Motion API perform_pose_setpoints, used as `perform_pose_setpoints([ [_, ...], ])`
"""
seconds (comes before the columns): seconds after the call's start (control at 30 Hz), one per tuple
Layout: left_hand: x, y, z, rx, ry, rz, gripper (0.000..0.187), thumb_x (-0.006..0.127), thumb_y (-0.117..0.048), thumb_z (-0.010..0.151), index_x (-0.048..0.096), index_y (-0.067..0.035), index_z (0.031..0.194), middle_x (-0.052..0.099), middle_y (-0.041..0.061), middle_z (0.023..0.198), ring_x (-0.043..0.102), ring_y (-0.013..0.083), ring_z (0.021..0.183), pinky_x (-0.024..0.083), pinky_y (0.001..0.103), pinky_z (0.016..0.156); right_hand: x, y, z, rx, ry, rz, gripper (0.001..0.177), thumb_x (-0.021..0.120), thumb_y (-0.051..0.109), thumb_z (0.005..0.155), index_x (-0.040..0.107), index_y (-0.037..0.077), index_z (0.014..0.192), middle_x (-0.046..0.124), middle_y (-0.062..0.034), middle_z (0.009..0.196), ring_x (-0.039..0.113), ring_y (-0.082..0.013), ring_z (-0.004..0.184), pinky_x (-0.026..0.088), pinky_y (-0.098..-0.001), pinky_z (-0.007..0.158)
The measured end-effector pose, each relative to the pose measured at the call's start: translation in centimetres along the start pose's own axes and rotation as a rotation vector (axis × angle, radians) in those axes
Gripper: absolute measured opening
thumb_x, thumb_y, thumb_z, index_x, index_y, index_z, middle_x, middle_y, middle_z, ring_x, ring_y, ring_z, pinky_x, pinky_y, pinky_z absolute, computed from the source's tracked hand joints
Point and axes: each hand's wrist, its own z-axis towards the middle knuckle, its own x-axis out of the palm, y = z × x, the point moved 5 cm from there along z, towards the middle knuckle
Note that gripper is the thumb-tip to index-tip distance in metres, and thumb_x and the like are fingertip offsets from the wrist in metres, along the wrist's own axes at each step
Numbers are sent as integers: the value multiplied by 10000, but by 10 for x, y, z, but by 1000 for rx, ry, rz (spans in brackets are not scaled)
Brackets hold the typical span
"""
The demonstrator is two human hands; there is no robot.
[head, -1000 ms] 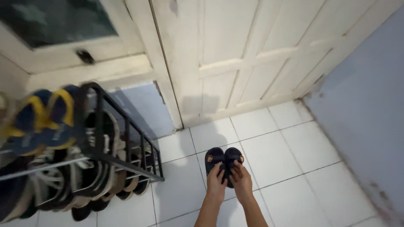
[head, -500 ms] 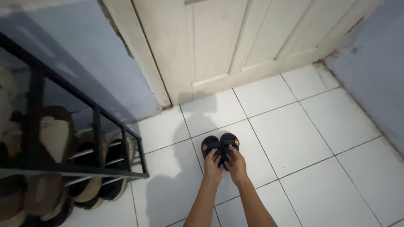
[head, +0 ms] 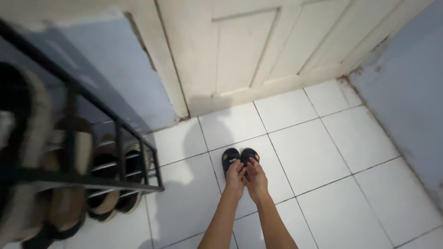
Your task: The person removes various pairs of shoes from a metal shoe rack and places them on the tiled floor in a row. The person handles flip-flops, sandals, sneakers, and slippers one by one, arranging them neatly on the ground.
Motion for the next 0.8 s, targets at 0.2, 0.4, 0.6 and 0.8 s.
perform_pose_setpoints([
  [0.2,97,-76,-149,163,73,-60,448,585,-307,971,566,-60,1344,635,120,1253,584,224,1177,489,357,1007,95,95,-130,-112,154,177,478,446,335,1039,553,70,1422,550,-170,1423,508,-297,1309,424,-394,1089],
  [0.4,213,-197,-371,281,105,-159,388,562,-235,980,555,-24,1305,659,139,1244,608,242,1183,485,378,1040,235,233,-323,-41,86,232,450,458,311,1045,523,91,1433,517,-140,1458,487,-259,1351,397,-393,1141],
  [0.6,256,-326,-574,449,126,-222,322,582,-227,980,570,-67,1260,630,93,1250,584,224,1196,487,385,1037,377,301,-483,-100,332,171,484,448,339,1040,512,67,1435,562,-140,1416,499,-275,1279,414,-414,1088],
  [0.8,192,-424,-670,572,20,-219,278,572,-233,982,615,-98,1221,643,41,1194,624,174,1133,504,379,951,484,261,-567,-182,542,83,434,499,237,1041,519,36,1425,563,-112,1428,510,-219,1306,400,-373,1090],
])
